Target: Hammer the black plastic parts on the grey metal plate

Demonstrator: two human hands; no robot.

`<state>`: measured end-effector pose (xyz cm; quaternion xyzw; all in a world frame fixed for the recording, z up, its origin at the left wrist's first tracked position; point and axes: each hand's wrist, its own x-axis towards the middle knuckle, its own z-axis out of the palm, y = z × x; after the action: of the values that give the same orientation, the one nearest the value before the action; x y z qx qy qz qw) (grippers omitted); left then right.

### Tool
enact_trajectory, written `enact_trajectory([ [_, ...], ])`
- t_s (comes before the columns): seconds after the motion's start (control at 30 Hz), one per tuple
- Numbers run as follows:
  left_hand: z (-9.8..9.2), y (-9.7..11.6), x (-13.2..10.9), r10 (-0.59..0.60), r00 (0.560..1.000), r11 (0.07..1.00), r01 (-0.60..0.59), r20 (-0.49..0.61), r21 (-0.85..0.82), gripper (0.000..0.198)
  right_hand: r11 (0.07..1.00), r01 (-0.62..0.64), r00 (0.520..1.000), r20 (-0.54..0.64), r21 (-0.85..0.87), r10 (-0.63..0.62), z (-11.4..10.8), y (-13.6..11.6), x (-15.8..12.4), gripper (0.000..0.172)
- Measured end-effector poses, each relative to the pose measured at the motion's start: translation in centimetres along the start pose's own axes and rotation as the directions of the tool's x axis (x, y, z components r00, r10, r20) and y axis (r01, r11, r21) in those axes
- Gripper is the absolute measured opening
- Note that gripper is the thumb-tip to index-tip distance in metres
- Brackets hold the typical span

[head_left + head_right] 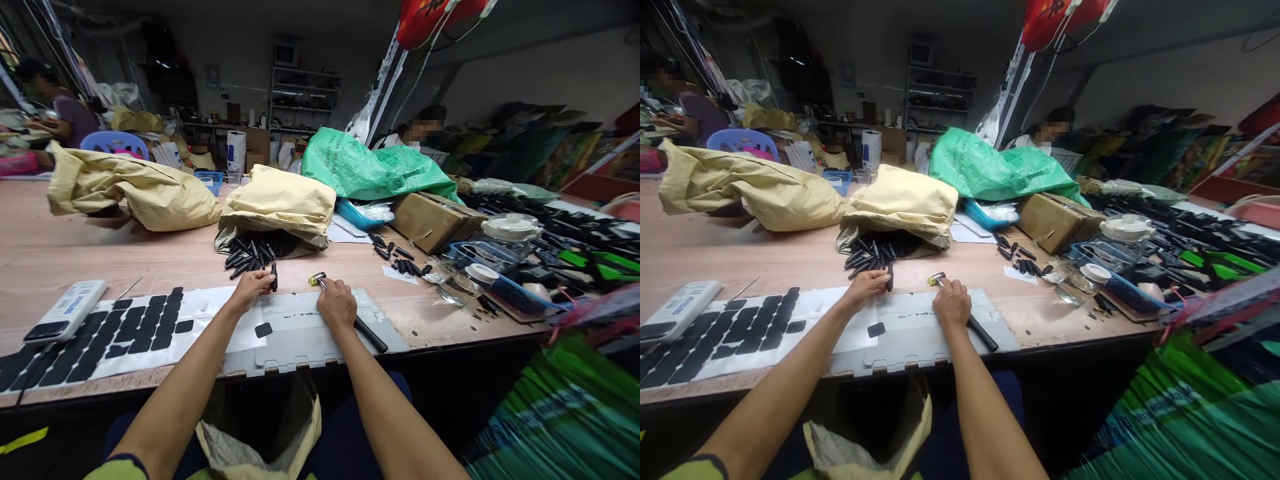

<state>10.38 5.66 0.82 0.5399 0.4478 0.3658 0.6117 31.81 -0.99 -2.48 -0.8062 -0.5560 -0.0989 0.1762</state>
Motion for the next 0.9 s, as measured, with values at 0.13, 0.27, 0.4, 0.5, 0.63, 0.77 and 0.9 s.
enact_trajectory([
  [0.13, 1.0, -1.0, -1.1, -0.027, 1.0, 0.98, 0.026, -0.001, -0.197, 0.033, 1.0, -0.003, 1.0, -0.003, 0.009, 0.003, 0.0, 0.1, 0.0, 0.033],
  [0.27, 1.5, -1.5, -1.9, 0.075, 0.997, 0.996, -0.074, -0.018, 0.045, 0.029, 1.0, -0.005, 1.0, -0.002, 0.015, 0.005, 0.2, 0.2, 0.1, 0.034],
  [0.4, 1.3, -1.6, -2.8, 0.27, 0.962, 0.836, -0.248, 0.026, 0.49, 0.022, 1.0, -0.017, 1.0, -0.006, 0.009, 0.017, 0.3, 0.1, 0.0, 0.033],
  [0.5, 1.0, -1.6, -3.2, 0.293, 0.953, 0.743, -0.281, 0.082, 0.608, 0.02, 1.0, -0.017, 1.0, -0.006, 0.011, 0.017, 0.4, 0.1, 0.1, 0.034],
  [0.63, 1.1, -1.6, -3.1, 0.272, 0.957, 0.729, -0.272, 0.098, 0.628, 0.022, 1.0, -0.018, 1.0, 0.004, 0.018, 0.018, 0.3, 0.1, 0.1, 0.034],
  [0.77, 1.1, -1.7, -2.9, 0.289, 0.952, 0.723, -0.286, 0.101, 0.629, 0.022, 1.0, -0.013, 1.0, 0.0, 0.021, 0.013, 0.3, 0.2, 0.1, 0.034],
  [0.9, 1.1, -1.9, -2.9, 0.278, 0.956, 0.733, -0.271, 0.088, 0.624, 0.021, 1.0, -0.01, 1.0, -0.01, 0.029, 0.01, 0.4, 0.3, 0.1, 0.034],
])
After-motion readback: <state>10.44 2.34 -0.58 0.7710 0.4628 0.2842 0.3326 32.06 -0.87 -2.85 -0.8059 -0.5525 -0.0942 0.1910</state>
